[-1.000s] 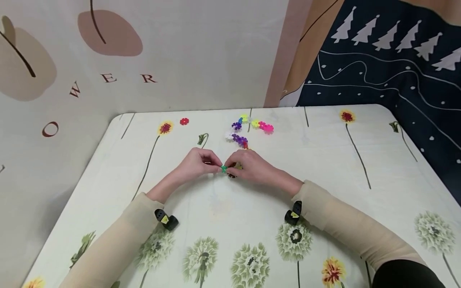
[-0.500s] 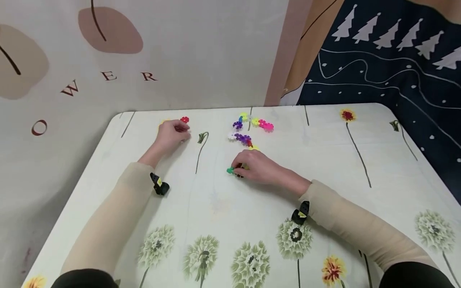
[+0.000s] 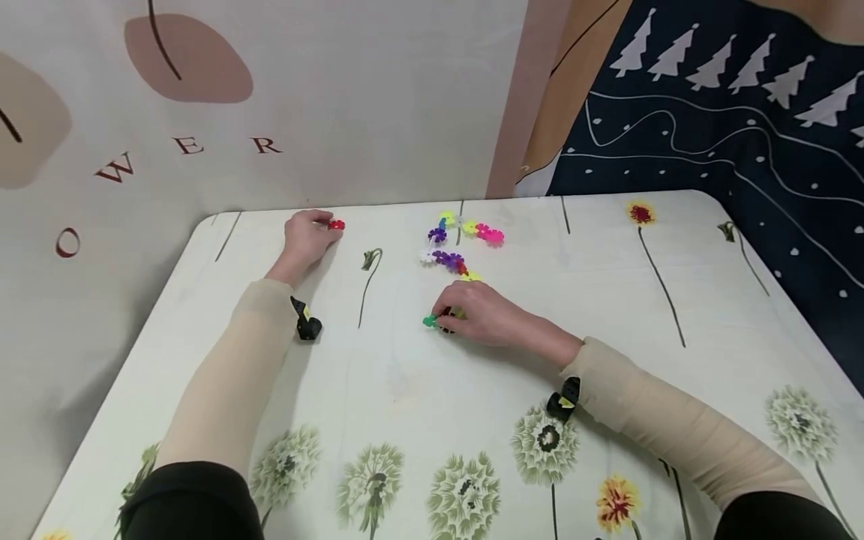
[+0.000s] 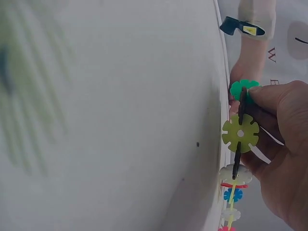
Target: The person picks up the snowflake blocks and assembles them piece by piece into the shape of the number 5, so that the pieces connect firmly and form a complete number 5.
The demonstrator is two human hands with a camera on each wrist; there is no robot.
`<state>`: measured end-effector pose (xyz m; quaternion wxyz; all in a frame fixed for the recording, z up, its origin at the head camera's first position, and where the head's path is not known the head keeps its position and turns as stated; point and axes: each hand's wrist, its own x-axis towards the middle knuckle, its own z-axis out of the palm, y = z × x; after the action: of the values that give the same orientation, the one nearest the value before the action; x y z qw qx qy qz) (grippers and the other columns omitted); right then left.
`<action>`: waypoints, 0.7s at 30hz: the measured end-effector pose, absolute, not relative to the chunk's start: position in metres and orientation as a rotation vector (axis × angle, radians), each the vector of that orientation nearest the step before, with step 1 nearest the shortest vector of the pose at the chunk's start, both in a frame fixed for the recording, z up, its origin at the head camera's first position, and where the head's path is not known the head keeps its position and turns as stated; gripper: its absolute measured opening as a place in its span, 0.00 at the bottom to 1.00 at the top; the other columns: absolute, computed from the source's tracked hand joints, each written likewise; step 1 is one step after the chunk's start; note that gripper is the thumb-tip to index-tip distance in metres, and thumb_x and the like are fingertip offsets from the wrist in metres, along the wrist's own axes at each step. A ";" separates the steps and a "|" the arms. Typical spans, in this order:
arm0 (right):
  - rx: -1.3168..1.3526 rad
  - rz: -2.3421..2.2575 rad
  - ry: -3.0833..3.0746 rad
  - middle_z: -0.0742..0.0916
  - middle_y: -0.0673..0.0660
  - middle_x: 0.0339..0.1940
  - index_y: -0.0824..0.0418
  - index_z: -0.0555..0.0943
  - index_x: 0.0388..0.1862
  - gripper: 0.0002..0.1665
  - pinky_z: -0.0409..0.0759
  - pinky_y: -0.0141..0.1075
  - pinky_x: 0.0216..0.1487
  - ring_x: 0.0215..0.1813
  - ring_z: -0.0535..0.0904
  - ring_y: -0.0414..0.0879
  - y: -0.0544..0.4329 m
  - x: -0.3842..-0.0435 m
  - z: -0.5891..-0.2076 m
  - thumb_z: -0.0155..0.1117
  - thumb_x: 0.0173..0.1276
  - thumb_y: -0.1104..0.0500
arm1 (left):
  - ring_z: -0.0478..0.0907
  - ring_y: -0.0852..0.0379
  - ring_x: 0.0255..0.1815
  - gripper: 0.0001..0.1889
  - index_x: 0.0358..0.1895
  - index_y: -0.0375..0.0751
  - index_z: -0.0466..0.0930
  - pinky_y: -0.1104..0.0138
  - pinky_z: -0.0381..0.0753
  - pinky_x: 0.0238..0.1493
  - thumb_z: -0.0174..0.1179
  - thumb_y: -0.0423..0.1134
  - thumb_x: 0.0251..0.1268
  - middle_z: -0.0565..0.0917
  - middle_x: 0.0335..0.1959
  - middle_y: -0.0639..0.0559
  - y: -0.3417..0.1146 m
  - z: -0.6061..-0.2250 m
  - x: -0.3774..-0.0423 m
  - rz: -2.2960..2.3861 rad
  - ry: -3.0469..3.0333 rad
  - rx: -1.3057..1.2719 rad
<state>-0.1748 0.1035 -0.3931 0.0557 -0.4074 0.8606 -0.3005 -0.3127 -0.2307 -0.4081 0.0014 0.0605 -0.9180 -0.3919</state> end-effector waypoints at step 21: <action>-1.239 -0.953 2.626 0.89 0.52 0.43 0.61 0.89 0.44 0.06 0.80 0.39 0.50 0.46 0.82 0.45 0.095 -0.177 -0.396 0.70 0.72 0.63 | 0.76 0.48 0.43 0.14 0.54 0.34 0.83 0.66 0.78 0.41 0.67 0.35 0.70 0.83 0.45 0.42 -0.229 -0.393 -0.261 -1.284 -3.145 -0.193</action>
<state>-0.1772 0.0955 -0.3957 0.0425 -0.4049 0.8585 -0.3116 -0.2605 -0.2288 -0.3933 -0.1301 -0.0562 -0.9165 -0.3742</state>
